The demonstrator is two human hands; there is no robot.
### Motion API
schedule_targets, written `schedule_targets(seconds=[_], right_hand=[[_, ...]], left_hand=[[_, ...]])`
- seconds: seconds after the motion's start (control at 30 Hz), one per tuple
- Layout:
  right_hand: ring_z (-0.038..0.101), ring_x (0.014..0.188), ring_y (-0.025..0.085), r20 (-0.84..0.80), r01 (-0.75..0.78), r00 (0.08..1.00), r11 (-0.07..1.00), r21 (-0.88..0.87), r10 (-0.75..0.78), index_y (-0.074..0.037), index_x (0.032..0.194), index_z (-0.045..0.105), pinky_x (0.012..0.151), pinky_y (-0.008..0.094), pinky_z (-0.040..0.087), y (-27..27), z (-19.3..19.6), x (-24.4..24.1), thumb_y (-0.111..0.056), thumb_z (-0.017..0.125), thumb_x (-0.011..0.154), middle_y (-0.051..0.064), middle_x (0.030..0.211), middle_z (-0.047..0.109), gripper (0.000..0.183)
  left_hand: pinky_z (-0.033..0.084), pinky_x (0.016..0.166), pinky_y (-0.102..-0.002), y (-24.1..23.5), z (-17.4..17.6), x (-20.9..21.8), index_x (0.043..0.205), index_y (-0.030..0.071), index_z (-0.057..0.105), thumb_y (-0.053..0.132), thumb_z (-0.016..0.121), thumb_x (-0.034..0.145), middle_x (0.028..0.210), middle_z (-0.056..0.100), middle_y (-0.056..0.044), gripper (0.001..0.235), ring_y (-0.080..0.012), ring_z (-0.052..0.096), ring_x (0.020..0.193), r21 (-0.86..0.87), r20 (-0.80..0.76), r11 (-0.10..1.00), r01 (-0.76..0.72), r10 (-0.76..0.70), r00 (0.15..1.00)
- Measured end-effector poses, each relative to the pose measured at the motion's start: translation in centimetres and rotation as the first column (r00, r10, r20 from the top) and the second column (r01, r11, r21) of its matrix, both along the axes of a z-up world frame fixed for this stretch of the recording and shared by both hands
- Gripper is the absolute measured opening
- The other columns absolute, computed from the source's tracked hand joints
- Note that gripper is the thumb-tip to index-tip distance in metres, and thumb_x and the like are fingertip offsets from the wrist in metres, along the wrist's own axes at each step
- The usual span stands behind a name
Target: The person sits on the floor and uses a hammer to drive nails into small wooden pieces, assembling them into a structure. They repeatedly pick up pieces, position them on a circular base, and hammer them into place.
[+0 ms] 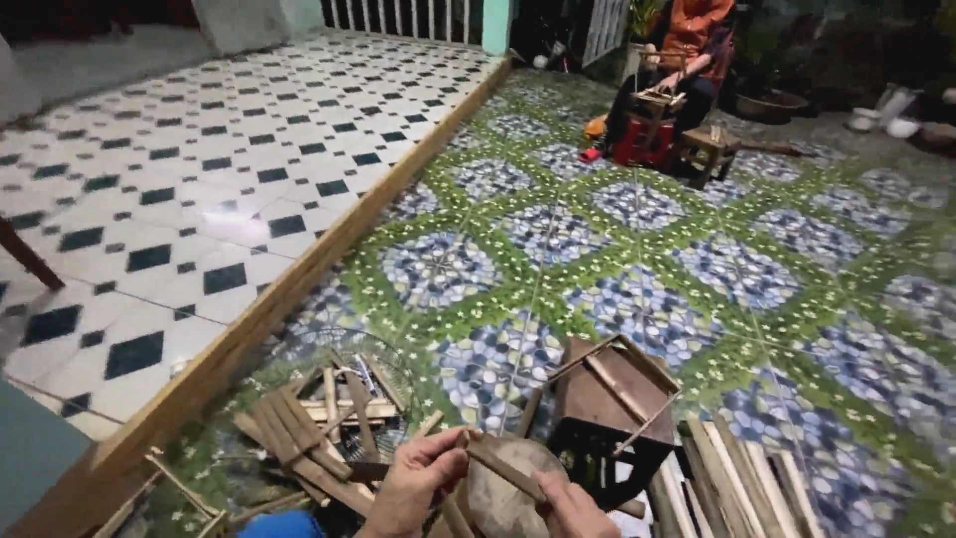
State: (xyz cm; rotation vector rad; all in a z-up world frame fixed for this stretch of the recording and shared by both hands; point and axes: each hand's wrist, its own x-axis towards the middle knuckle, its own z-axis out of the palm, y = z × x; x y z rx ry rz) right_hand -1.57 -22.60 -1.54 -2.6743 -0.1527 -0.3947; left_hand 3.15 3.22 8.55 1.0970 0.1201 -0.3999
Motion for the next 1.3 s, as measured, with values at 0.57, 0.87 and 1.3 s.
schedule_targets(seconds=[0.57, 0.87, 1.3], right_hand=[[0.074, 0.082, 0.008, -0.49, 0.376, 0.87, 0.704, 0.602, -0.046, -0.022, 0.109, 0.093, 0.076, 0.018, 0.053, 3.1, -0.1, -1.1, -0.029, 0.073, 0.085, -0.007, 0.093, 0.086, 0.032], [0.068, 0.077, 0.01, 0.086, 0.283, 0.951, 0.95, 0.129, -0.295, -0.034, 0.108, 0.08, 0.069, 0.024, 0.049, 2.3, -3.9, -0.7, -0.022, 0.081, 0.077, -0.007, 0.087, 0.069, 0.033], [0.069, 0.069, 0.007, -0.597, 0.659, 0.711, 0.646, 0.385, -0.37, -0.025, 0.098, 0.091, 0.07, 0.02, 0.052, 6.0, 0.7, -1.3, -0.029, 0.075, 0.087, -0.005, 0.073, 0.076, 0.02]], left_hand=[[0.06, 0.095, -0.034, -0.7, -5.0, 1.8, 0.128, -0.009, 0.076, 0.013, 0.076, 0.084, 0.126, 0.079, -0.019, 0.049, -0.0238, 0.071, 0.112, -0.033, 0.067, 0.999, -0.028, 0.03, 0.997], [0.034, 0.06, -0.023, -0.9, -5.3, 1.6, 0.134, -0.006, 0.074, 0.024, 0.064, 0.098, 0.083, 0.06, -0.003, 0.048, -0.0107, 0.047, 0.068, 0.088, 0.056, 0.995, 0.05, -0.055, 0.997], [0.031, 0.054, -0.028, -1.6, -3.8, 1.1, 0.132, 0.003, 0.077, 0.033, 0.057, 0.101, 0.068, 0.057, -0.002, 0.048, -0.0121, 0.042, 0.056, 0.338, 0.085, 0.941, -0.026, -0.003, 0.996]])
